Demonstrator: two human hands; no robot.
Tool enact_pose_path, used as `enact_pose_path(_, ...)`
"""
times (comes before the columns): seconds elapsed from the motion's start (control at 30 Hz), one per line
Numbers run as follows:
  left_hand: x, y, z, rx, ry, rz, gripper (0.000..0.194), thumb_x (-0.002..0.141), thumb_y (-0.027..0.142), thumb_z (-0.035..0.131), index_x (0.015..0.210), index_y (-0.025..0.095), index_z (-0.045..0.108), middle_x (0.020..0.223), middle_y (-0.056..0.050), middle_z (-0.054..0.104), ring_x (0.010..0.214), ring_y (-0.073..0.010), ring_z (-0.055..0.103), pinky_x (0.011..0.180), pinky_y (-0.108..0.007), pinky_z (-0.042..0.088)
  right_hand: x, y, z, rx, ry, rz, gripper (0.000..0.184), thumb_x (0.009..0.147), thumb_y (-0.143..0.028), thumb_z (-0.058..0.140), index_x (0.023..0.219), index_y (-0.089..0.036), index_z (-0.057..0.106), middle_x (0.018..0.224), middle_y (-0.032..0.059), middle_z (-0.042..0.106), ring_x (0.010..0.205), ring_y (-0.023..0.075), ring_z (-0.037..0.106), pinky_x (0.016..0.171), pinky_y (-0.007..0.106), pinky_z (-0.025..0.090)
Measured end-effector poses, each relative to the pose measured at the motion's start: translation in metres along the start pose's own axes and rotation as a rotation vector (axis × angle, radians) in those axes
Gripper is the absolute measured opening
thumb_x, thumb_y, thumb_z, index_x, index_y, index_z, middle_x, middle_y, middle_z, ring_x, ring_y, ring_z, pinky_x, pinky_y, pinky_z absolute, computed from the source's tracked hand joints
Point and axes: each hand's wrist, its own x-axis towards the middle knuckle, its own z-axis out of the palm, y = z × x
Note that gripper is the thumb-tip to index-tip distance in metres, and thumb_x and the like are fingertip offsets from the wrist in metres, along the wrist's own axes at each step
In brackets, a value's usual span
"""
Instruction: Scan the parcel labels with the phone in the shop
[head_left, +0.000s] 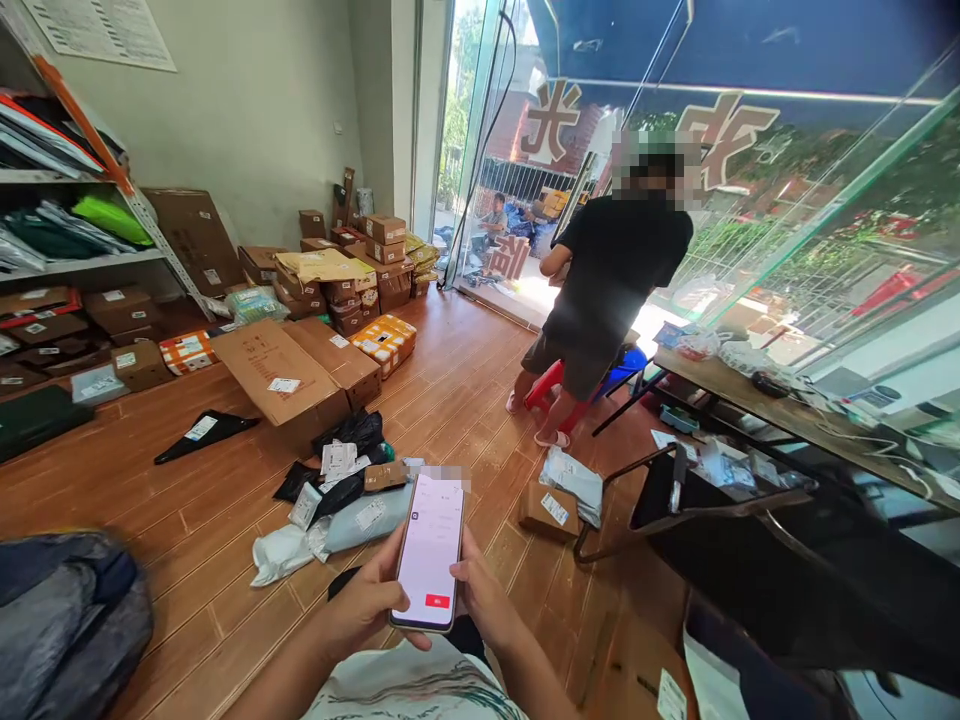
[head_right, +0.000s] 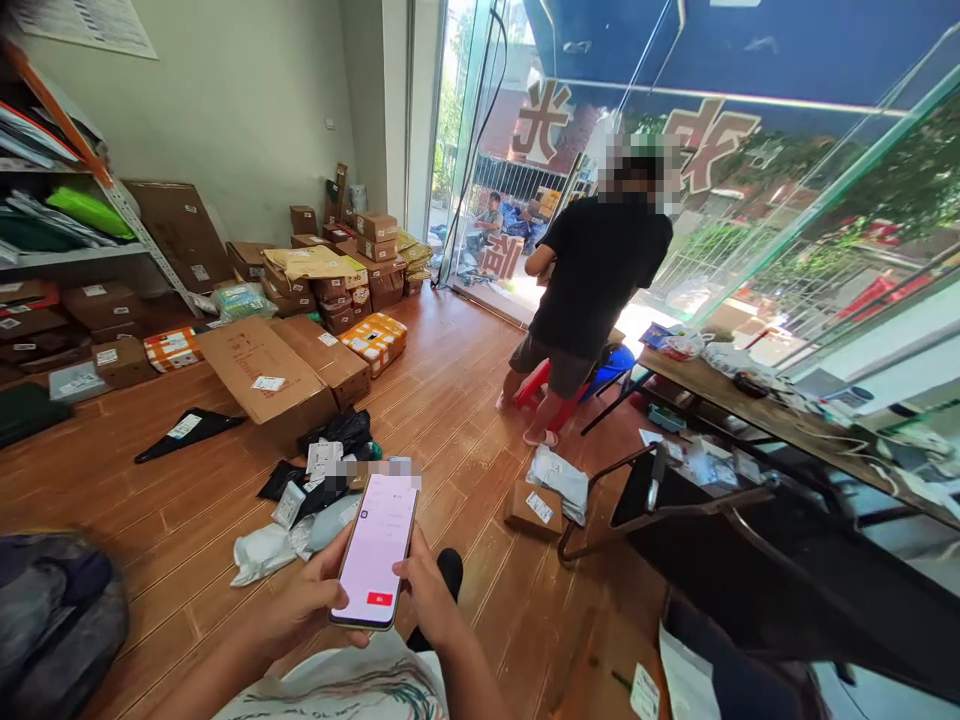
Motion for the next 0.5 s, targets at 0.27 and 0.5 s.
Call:
enact_pose_path(0.27, 0.141, 0.01, 0.057, -0.076, 0.021, 0.085, 0.117, 0.048, 0.013, 0.049, 0.152, 0.03, -0.001, 0.127, -0.011, 0.055, 0.092, -0.029, 0.062, 0.054, -0.035, 0.058, 0.056, -0.103, -0.111, -0.148, 0.023, 0.025, 0.051, 0.07, -0.041, 0.061, 0.118, -0.021, 0.06, 0.109, 0.0058, 0.072, 0.09, 0.025, 0.061, 0.079, 0.037, 0.046)
enact_pose_path(0.5, 0.216, 0.033, 0.084, -0.101, 0.025, 0.106, 0.113, 0.05, 0.013, 0.047, 0.152, 0.032, 0.001, 0.129, -0.009, 0.053, 0.093, -0.0304, 0.062, 0.058, -0.036, 0.057, 0.11, -0.169, -0.168, -0.2, 0.064, 0.044, 0.058, 0.063, -0.071, 0.069, 0.09, -0.02, 0.073, 0.089, 0.0074, 0.074, 0.091, 0.0273, 0.063, 0.083, 0.039, 0.048)
